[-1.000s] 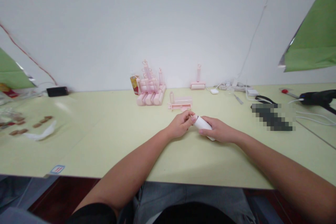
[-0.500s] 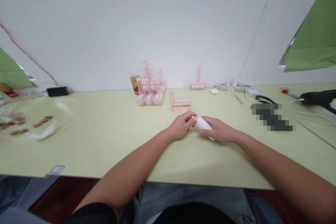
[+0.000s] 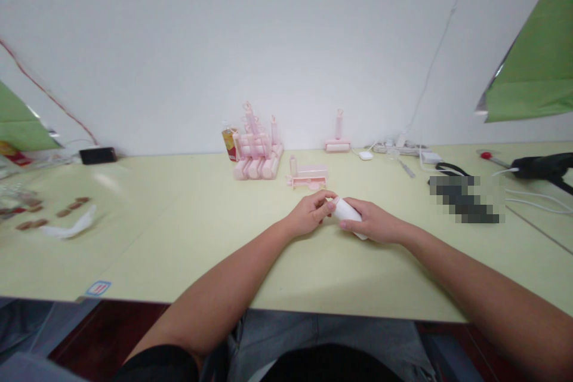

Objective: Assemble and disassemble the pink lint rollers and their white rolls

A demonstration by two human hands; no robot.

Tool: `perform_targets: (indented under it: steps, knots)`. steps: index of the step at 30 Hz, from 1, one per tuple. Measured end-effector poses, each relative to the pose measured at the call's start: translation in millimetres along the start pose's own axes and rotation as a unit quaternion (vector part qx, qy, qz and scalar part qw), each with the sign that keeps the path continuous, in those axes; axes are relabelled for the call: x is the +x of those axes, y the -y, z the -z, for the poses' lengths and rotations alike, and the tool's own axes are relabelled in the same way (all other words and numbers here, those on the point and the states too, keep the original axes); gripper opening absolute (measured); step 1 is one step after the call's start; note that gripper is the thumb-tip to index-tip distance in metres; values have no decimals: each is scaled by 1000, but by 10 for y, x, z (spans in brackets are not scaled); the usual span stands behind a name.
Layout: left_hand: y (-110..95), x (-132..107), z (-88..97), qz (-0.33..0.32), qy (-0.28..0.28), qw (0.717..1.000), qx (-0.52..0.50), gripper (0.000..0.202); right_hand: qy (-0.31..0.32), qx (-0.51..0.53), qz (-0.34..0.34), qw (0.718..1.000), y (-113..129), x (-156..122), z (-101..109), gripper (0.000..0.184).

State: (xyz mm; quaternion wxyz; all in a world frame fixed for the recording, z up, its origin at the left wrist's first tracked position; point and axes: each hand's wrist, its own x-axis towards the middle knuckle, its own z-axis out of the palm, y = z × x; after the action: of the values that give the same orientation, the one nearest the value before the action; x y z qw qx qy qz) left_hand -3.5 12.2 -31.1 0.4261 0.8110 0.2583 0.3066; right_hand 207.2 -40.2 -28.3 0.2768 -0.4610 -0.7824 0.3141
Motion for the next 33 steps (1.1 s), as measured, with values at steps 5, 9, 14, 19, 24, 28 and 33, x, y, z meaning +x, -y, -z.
perform_targets:
  steps: [5,9,14,19,24,28,33]
  knots:
    - [10,1,5,1,-12,1000,14,50,0,-6,-5,1000,23,2,2,41]
    - [54,8,13,17,-49,999,2,55,-1,-4,-8,1000,23,4,5,41]
    - [56,14,18,10,-91,995,-23,55,-13,5,-9,1000,-4,15,-2,42]
    - [36,22,25,5,-107,993,-43,63,-53,11,-35,998,-31,33,-7,45]
    - [20,24,24,1,-109,992,-70,78,-95,-1,-42,995,-82,60,-2,45]
    - [-17,-21,2,13,32,999,-35,83,-118,-11,-31,992,-101,68,-10,44]
    - [-38,-54,-6,9,68,997,37,75,-119,-2,-32,992,-83,71,-34,41]
